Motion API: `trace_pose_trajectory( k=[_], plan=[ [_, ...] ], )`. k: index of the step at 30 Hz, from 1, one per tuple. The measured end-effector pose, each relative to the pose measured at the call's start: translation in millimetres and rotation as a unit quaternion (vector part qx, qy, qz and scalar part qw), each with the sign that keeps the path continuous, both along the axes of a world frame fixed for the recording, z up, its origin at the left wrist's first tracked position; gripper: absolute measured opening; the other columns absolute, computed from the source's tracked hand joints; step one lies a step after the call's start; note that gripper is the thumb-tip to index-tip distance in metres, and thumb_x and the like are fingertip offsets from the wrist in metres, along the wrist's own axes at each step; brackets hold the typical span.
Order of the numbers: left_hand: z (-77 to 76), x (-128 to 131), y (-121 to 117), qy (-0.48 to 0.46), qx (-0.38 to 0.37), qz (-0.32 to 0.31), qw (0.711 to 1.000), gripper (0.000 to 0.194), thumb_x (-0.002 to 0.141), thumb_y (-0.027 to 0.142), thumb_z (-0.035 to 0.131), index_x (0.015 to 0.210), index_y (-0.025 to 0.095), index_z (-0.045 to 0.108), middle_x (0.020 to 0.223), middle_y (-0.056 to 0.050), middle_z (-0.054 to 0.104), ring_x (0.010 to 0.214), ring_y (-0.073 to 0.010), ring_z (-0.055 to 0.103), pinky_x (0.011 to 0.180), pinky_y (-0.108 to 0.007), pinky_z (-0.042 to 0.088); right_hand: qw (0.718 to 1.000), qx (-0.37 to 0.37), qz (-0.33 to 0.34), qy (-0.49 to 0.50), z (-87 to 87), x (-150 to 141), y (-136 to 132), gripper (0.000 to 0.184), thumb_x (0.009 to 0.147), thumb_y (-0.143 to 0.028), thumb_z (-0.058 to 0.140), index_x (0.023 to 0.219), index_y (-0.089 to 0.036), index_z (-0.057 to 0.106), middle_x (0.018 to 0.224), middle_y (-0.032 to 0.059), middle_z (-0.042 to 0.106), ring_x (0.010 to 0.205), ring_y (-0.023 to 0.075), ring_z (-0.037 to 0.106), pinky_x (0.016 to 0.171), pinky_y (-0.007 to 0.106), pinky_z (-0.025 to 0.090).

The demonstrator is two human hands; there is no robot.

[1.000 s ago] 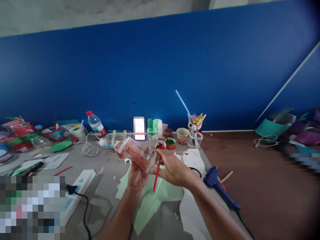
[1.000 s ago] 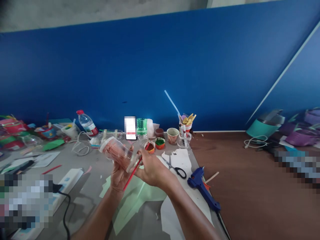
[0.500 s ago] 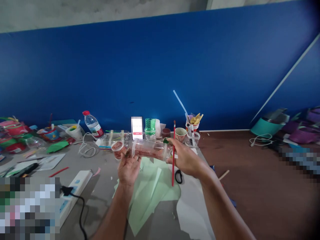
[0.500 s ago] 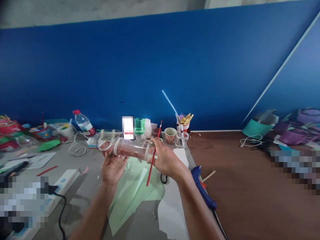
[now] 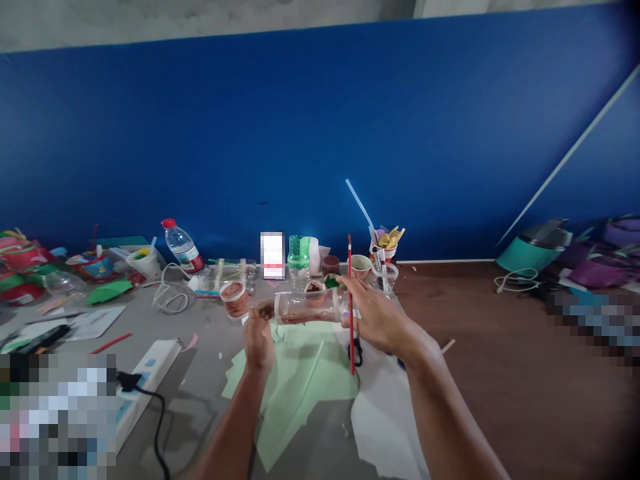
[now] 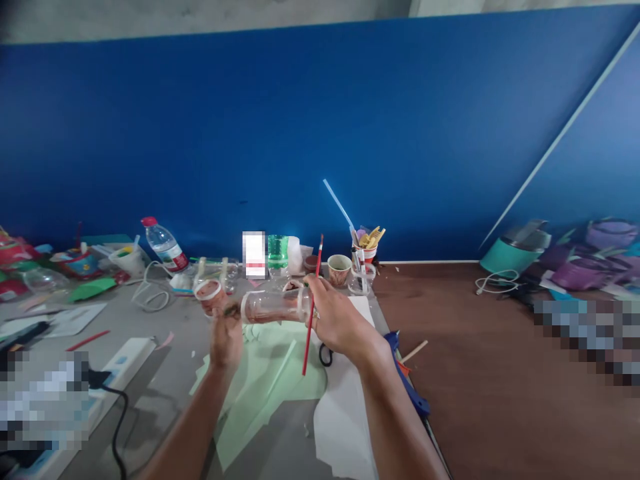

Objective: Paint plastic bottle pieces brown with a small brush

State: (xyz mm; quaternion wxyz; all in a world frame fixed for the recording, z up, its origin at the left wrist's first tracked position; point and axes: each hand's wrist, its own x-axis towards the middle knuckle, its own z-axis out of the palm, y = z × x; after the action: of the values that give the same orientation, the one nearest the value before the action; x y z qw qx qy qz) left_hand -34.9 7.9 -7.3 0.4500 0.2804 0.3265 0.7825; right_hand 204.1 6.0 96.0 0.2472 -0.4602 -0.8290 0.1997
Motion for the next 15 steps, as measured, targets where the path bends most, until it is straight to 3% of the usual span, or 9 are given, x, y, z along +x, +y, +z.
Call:
trace_pose_trajectory(
  k=[2, 4, 8, 10, 12, 15],
  plan=[
    [3.3, 2, -2, -0.004, 0.008, 0.007, 1.0, 0.031, 0.09, 0.043, 0.055, 0.079, 0.021, 0.074, 0.083, -0.001, 0.074, 0.092, -0.0175, 0.067, 0.097, -0.03, 0.044, 1.0, 0.002, 0.002, -0.001, -1.6, -1, 1, 0.069, 0.076, -0.012, 0.057, 0.142, -0.016, 0.04, 0.143, 0.0197, 0.05, 0.126, 0.0346, 0.054, 0.1, 0.048, 0.045],
    [7.3, 3, -4, -0.011, -0.001, -0.032, 0.999, 0.032, 0.088, 0.045, 0.057, 0.079, 0.02, 0.074, 0.081, -0.002, 0.076, 0.094, -0.0206, 0.069, 0.099, -0.034, 0.044, 1.0, 0.002, 0.002, -0.003, -3.4, -2, 2, 0.069, 0.074, -0.012, 0.058, 0.14, -0.019, 0.042, 0.14, 0.0184, 0.052, 0.122, 0.0353, 0.056, 0.097, 0.048, 0.047],
    [14.9, 2, -10, -0.001, -0.042, -0.252, 0.967, 0.053, 0.08, 0.063, 0.059, 0.078, 0.013, 0.075, 0.08, -0.013, 0.077, 0.108, -0.0344, 0.066, 0.104, -0.049, 0.041, 1.0, -0.002, 0.014, -0.01, -5.0, -4, 4, 0.065, 0.073, -0.009, 0.056, 0.136, -0.021, 0.046, 0.136, 0.0167, 0.055, 0.118, 0.0345, 0.059, 0.095, 0.048, 0.048],
    [18.4, 1, -12, 0.012, -0.036, -0.318, 0.947, 0.063, 0.075, 0.071, 0.059, 0.08, 0.011, 0.075, 0.084, -0.018, 0.076, 0.112, -0.0389, 0.063, 0.105, -0.053, 0.039, 1.0, 0.005, 0.019, -0.008, -4.4, -4, 5, 0.064, 0.074, -0.007, 0.055, 0.136, -0.02, 0.046, 0.135, 0.0169, 0.055, 0.119, 0.0343, 0.058, 0.098, 0.05, 0.047],
    [21.6, 1, -14, 0.009, -0.024, -0.339, 0.94, 0.068, 0.071, 0.074, 0.06, 0.087, 0.01, 0.075, 0.09, -0.019, 0.076, 0.115, -0.0402, 0.061, 0.107, -0.054, 0.037, 0.999, 0.028, 0.02, -0.002, -2.5, -2, 5, 0.063, 0.075, -0.008, 0.055, 0.136, -0.019, 0.045, 0.135, 0.0168, 0.056, 0.125, 0.0341, 0.054, 0.103, 0.053, 0.042],
    [24.6, 5, -16, -0.023, -0.013, -0.311, 0.95, 0.071, 0.071, 0.075, 0.06, 0.095, 0.01, 0.075, 0.095, -0.017, 0.076, 0.121, -0.0391, 0.058, 0.11, -0.053, 0.035, 0.997, 0.067, 0.013, 0.02, 3.9, 1, 3, 0.064, 0.077, -0.013, 0.059, 0.139, -0.018, 0.043, 0.141, 0.0164, 0.051, 0.137, 0.0335, 0.041, 0.111, 0.055, 0.034]
  ],
)
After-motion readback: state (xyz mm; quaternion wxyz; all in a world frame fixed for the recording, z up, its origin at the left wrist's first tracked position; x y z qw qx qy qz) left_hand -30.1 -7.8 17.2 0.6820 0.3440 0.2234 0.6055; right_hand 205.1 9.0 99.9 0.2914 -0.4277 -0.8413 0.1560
